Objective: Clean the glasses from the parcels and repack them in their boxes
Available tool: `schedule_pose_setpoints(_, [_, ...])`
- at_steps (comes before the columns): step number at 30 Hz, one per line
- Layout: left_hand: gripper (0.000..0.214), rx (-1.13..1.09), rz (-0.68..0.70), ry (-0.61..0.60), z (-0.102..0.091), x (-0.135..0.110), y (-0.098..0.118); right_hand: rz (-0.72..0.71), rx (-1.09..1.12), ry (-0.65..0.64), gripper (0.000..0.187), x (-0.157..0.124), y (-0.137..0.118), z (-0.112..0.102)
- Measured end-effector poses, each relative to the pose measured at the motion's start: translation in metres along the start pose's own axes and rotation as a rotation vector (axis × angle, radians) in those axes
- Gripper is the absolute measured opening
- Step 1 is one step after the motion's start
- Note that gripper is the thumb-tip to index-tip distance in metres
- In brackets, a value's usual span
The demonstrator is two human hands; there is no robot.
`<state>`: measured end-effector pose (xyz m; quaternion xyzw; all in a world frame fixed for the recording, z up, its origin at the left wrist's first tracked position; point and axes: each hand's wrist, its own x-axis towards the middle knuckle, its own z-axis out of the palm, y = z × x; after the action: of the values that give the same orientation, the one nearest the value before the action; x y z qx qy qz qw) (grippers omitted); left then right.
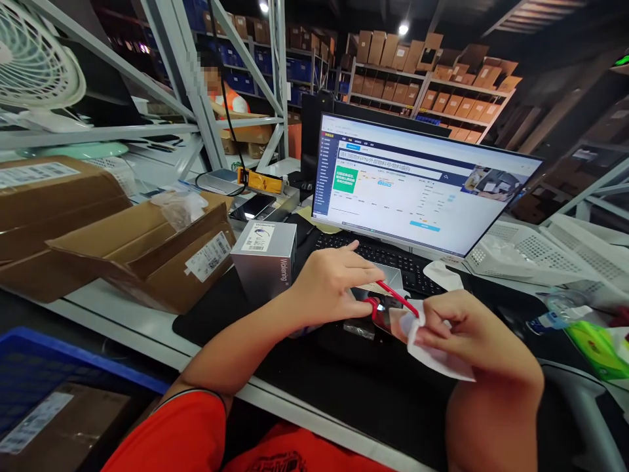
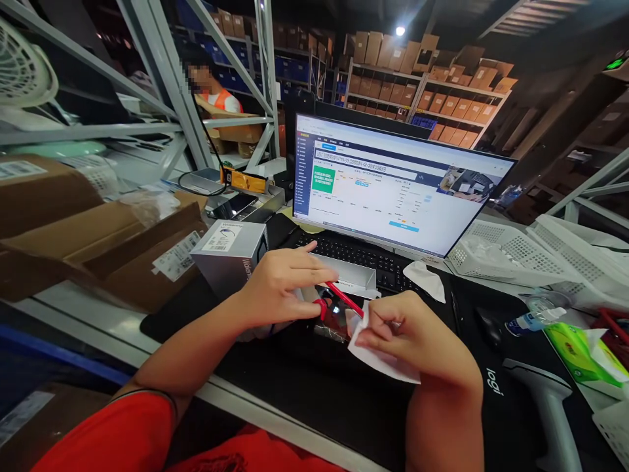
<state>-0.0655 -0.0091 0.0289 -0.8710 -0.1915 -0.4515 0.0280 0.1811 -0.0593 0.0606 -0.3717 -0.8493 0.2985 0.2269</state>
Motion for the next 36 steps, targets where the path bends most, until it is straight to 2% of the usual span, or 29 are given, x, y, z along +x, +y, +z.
schedule_pose_setpoints(1, [0.020, -0.005, -0.005, 0.003, -0.002, 0.001, 0.000, 0.014, 0.020, -0.003, 0.052, -0.004, 0.000, -0.004])
schedule_pose_setpoints(3, [0.018, 0.001, 0.008, 0.000, -0.003, 0.001, -0.001, 0.079, 0.003, 0.074, 0.051, -0.007, -0.003, 0.000])
schedule_pose_setpoints(6, [0.016, 0.067, 0.071, -0.023, 0.000, 0.001, -0.002, 0.157, -0.126, 0.271, 0.047, 0.004, -0.011, 0.027])
schedule_pose_setpoints(10, [0.015, 0.164, 0.150, -0.084, 0.006, -0.003, -0.001, 0.134, -0.310, 0.517, 0.039, 0.026, -0.019, 0.059])
schedule_pose_setpoints(12, [0.014, 0.123, 0.148, -0.100, 0.005, -0.004, -0.001, 0.127, -0.272, 0.496, 0.036, 0.028, -0.019, 0.059])
schedule_pose_setpoints(16, [0.016, -0.063, 0.082, -0.088, -0.006, -0.002, -0.001, 0.107, 0.002, 0.139, 0.047, 0.010, -0.015, 0.029])
schedule_pose_setpoints(19, [0.021, -0.144, 0.013, -0.028, -0.016, 0.001, 0.001, 0.063, 0.045, 0.048, 0.054, -0.005, -0.016, 0.010])
schedule_pose_setpoints(22, [0.023, -0.197, -0.036, -0.012, -0.020, 0.002, 0.003, 0.061, 0.074, 0.067, 0.056, -0.011, -0.018, 0.007])
schedule_pose_setpoints(26, [0.022, -0.223, -0.098, 0.010, -0.018, 0.001, 0.003, 0.126, 0.144, 0.125, 0.054, -0.010, -0.018, 0.011])
schedule_pose_setpoints(30, [0.019, -0.191, -0.102, 0.026, -0.014, 0.000, 0.006, 0.125, 0.174, 0.220, 0.053, -0.010, -0.020, 0.015])
schedule_pose_setpoints(34, [0.016, -0.032, -0.058, 0.034, -0.010, -0.002, 0.012, 0.070, 0.047, 0.430, 0.048, -0.001, -0.026, 0.034])
schedule_pose_setpoints(36, [0.015, 0.064, -0.001, 0.009, -0.008, -0.003, 0.014, 0.034, -0.075, 0.484, 0.044, 0.007, -0.028, 0.047])
